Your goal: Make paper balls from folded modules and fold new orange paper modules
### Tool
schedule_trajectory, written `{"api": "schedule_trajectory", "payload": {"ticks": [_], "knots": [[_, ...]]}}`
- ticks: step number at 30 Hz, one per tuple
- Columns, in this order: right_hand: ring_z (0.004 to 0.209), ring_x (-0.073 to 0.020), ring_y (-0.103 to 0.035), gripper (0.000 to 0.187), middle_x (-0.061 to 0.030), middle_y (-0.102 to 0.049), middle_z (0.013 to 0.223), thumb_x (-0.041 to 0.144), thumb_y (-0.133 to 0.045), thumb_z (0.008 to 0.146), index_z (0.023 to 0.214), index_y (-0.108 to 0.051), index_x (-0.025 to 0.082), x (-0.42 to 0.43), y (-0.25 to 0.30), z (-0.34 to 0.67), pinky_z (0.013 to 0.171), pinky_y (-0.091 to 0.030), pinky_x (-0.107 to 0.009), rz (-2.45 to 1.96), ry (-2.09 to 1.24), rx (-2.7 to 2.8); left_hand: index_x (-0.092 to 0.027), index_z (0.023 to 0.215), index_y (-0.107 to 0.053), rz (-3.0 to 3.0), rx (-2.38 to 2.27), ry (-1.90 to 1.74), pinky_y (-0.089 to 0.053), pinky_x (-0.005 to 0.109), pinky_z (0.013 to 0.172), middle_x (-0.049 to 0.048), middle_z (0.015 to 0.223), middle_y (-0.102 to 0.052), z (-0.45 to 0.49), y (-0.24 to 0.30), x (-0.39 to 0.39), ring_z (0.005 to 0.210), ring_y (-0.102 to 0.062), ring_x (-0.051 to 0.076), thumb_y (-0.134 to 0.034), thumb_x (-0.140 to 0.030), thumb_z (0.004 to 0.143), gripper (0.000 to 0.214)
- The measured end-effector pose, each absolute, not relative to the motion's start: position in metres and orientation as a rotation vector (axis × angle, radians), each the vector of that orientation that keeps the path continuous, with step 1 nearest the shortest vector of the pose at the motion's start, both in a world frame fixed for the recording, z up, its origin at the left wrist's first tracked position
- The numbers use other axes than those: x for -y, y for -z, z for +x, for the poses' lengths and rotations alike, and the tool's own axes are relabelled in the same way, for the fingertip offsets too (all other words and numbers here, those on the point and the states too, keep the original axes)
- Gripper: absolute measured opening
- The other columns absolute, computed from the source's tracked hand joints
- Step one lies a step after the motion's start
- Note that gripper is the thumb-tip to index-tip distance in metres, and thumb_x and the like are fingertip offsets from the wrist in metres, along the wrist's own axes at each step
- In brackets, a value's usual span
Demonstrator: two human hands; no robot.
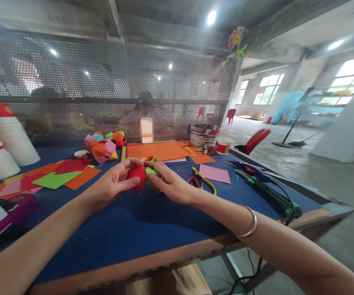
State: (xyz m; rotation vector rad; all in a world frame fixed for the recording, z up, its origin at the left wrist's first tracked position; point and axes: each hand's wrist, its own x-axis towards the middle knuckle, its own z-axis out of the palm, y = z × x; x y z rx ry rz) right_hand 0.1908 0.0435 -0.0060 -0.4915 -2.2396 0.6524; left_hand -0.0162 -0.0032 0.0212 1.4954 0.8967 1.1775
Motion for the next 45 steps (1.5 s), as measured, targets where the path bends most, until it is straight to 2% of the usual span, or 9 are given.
{"api": "schedule_trajectory", "payload": {"ticks": [4,7,12,18,24,28,36,41,45], "knots": [[0.127,-0.0256,-0.056,0.045,-0.0142,-0.058,0.142,0.04,-0.05,0.105,0.147,-0.049,0.022,-0.045,0.008,0.19,0.106,-0.05,-0.048,-0.564,-0.802,2.13,-0.022,0.104,-0.069,1.565,-0.957,-1.23,-0.051,0.025,0.085,0.0072,0.116,-0.069,-0.011,-0.022,0.004,0.111,-0.063,0.023,-0.09,-0.038,0.07,0.043],[0.119,-0.0228,-0.06,0.05,-0.0138,-0.06,0.138,0.036,-0.055,0.102,0.149,-0.043,0.022,-0.045,0.01,0.19,0.101,-0.052,-0.044,-0.571,-0.877,2.08,-0.022,0.106,-0.069,1.536,-1.004,-1.217,-0.051,0.028,0.089,0.0078,0.117,-0.07,-0.008,-0.023,0.005,0.116,-0.062,0.025,-0.088,-0.036,0.072,0.042],[0.114,-0.0199,-0.06,0.044,-0.0146,-0.056,0.137,0.029,-0.062,0.096,0.136,-0.043,0.021,-0.046,0.009,0.19,0.095,-0.054,-0.039,-0.557,-0.917,1.979,-0.023,0.108,-0.069,1.463,-1.059,-1.18,-0.051,0.03,0.088,0.0061,0.109,-0.073,-0.007,-0.019,0.004,0.103,-0.067,0.023,-0.087,-0.04,0.074,0.042],[0.103,-0.0175,-0.063,0.028,-0.0107,-0.061,0.123,0.029,-0.059,0.097,0.121,-0.049,0.02,-0.047,0.011,0.186,0.091,-0.056,-0.036,-0.522,-0.983,1.915,-0.024,0.111,-0.071,1.42,-1.047,-1.179,-0.049,0.03,0.091,0.0056,0.111,-0.074,-0.005,-0.011,0.0,0.108,-0.066,0.024,-0.088,-0.044,0.072,0.047],[0.097,-0.0161,-0.064,0.023,-0.0104,-0.064,0.123,0.025,-0.055,0.097,0.119,-0.055,0.019,-0.047,0.011,0.183,0.085,-0.058,-0.033,-0.544,-0.982,1.927,-0.02,0.112,-0.069,1.46,-1.031,-1.251,-0.051,0.027,0.081,0.0047,0.106,-0.074,-0.006,-0.008,-0.001,0.09,-0.067,0.017,-0.089,-0.045,0.073,0.05],[0.09,-0.0161,-0.065,0.024,-0.0107,-0.065,0.118,0.024,-0.052,0.099,0.121,-0.058,0.018,-0.047,0.009,0.185,0.085,-0.058,-0.036,-0.538,-0.964,1.963,-0.018,0.111,-0.07,1.366,-1.05,-1.212,-0.05,0.025,0.063,0.0034,0.091,-0.074,-0.009,-0.006,-0.003,0.069,-0.066,0.014,-0.091,-0.044,0.07,0.053],[0.11,-0.0205,-0.064,0.021,-0.009,-0.067,0.118,0.02,-0.054,0.096,0.114,-0.064,0.019,-0.05,0.009,0.185,0.1,-0.053,-0.039,-0.517,-0.828,2.033,-0.018,0.111,-0.072,1.245,-1.026,-1.14,-0.051,0.022,0.062,-0.0018,0.08,-0.071,-0.006,-0.007,-0.001,0.067,-0.065,0.011,-0.095,-0.047,0.063,0.061],[0.095,-0.0169,-0.069,0.025,-0.0088,-0.069,0.118,0.024,-0.055,0.097,0.122,-0.059,0.021,-0.055,0.012,0.185,0.087,-0.058,-0.034,-0.534,-0.998,1.936,-0.019,0.103,-0.072,1.242,-1.022,-1.098,-0.055,0.025,0.067,0.0014,0.094,-0.073,-0.004,-0.012,0.0,0.074,-0.066,0.013,-0.095,-0.054,0.057,0.062],[0.098,-0.0184,-0.069,0.026,-0.01,-0.069,0.119,0.025,-0.056,0.096,0.121,-0.06,0.019,-0.055,0.012,0.185,0.09,-0.057,-0.036,-0.527,-0.938,1.969,-0.02,0.116,-0.066,1.369,-1.072,-1.09,-0.058,0.032,0.073,0.009,0.121,-0.07,-0.006,-0.01,-0.002,0.089,-0.07,0.019,-0.092,-0.053,0.063,0.068]]}}
